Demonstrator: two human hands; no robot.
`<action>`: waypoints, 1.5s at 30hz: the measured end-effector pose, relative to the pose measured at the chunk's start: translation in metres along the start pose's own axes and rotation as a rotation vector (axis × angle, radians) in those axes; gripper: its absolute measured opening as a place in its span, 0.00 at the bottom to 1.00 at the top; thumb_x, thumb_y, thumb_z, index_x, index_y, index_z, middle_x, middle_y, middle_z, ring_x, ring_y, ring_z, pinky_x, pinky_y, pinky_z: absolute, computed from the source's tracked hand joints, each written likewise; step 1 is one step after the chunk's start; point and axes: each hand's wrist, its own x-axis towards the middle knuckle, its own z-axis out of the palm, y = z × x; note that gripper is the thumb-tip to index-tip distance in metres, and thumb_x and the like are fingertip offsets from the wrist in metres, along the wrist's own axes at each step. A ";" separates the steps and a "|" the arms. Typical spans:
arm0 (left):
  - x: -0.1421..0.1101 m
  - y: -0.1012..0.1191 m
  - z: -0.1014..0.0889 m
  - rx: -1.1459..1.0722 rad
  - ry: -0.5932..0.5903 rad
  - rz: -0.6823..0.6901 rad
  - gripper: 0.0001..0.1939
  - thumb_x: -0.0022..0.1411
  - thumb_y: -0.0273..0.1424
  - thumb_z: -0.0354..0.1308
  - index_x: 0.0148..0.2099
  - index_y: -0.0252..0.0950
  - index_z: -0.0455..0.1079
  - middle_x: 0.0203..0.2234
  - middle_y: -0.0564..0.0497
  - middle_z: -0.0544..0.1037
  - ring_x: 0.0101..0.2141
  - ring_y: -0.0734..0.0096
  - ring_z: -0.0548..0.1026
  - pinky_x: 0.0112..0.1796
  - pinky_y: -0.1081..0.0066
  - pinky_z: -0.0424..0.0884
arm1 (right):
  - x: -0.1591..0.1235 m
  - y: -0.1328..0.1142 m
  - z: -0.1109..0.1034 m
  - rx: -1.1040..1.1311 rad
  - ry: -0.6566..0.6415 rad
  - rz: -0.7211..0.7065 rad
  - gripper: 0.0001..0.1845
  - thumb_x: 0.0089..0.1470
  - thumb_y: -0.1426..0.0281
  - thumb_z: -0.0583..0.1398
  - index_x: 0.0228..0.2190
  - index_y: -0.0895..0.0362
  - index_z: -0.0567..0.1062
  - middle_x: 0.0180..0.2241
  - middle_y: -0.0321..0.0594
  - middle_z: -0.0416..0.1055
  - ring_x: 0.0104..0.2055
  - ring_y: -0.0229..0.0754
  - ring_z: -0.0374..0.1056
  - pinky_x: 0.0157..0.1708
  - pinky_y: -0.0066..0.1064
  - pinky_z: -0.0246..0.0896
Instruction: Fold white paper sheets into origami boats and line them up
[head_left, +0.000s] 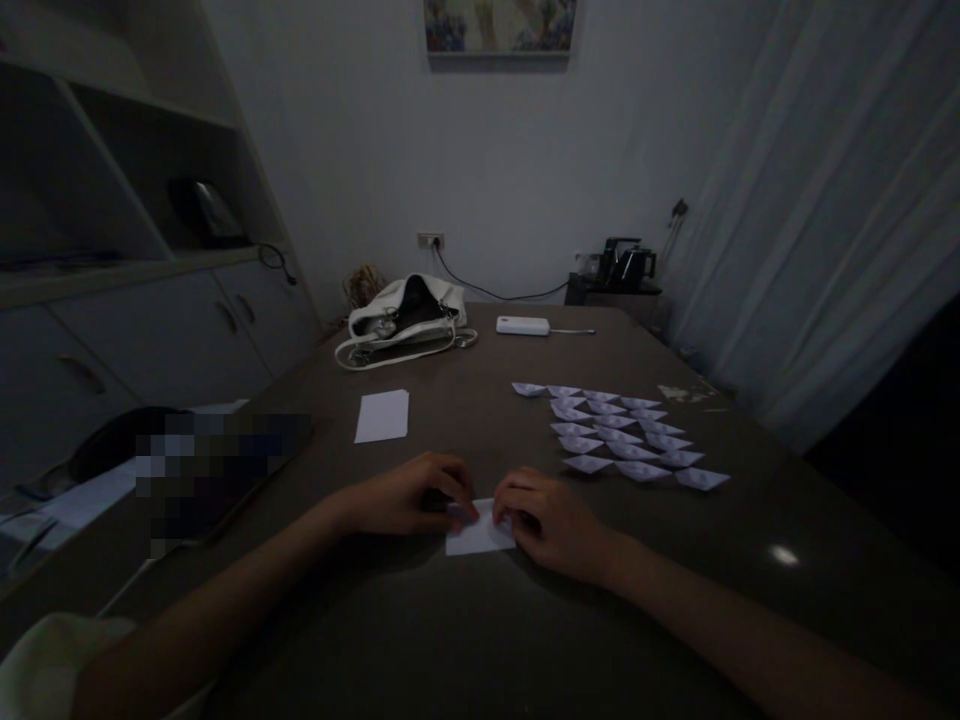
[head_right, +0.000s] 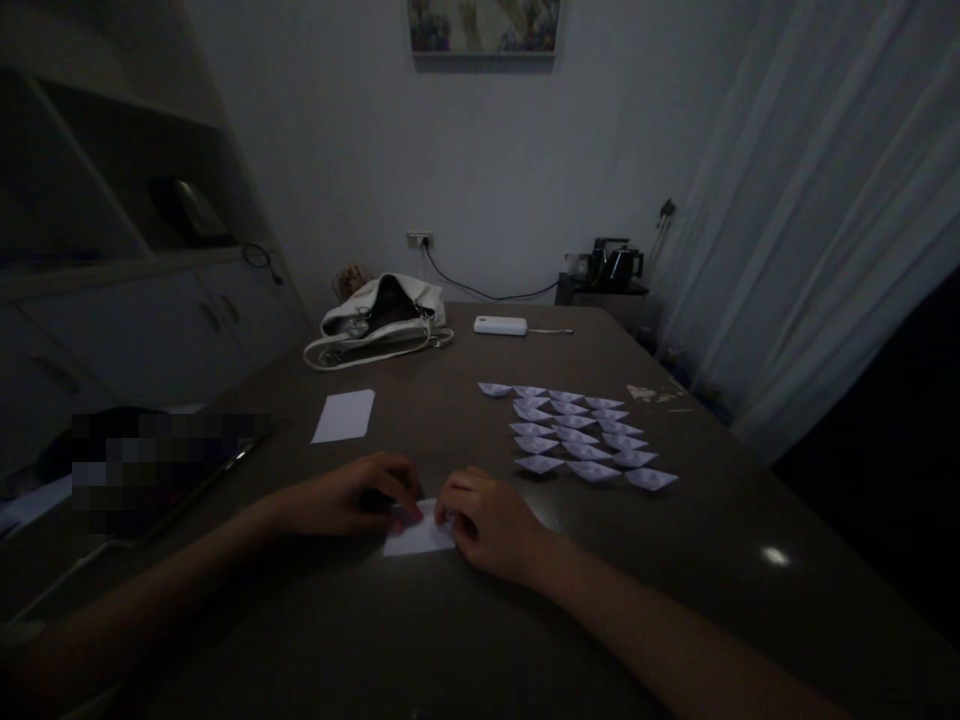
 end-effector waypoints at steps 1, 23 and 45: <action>0.000 0.001 0.000 0.001 -0.003 0.002 0.09 0.61 0.31 0.60 0.44 0.41 0.75 0.40 0.49 0.72 0.41 0.66 0.71 0.44 0.69 0.65 | 0.000 0.000 0.000 -0.004 -0.002 0.002 0.14 0.45 0.84 0.54 0.32 0.59 0.73 0.34 0.41 0.70 0.38 0.40 0.63 0.38 0.29 0.57; 0.001 0.013 0.000 0.084 0.017 0.039 0.10 0.60 0.25 0.58 0.44 0.39 0.74 0.39 0.49 0.75 0.42 0.66 0.72 0.44 0.69 0.66 | 0.006 -0.025 -0.009 -0.371 -0.209 0.083 0.20 0.51 0.81 0.53 0.45 0.57 0.72 0.41 0.44 0.68 0.42 0.43 0.61 0.39 0.32 0.58; 0.002 0.017 0.000 0.085 0.017 0.008 0.10 0.64 0.29 0.54 0.46 0.38 0.72 0.41 0.47 0.74 0.41 0.66 0.72 0.43 0.69 0.66 | 0.009 -0.039 -0.010 -0.664 -0.211 0.197 0.08 0.55 0.78 0.56 0.33 0.62 0.76 0.35 0.47 0.70 0.40 0.46 0.64 0.35 0.35 0.57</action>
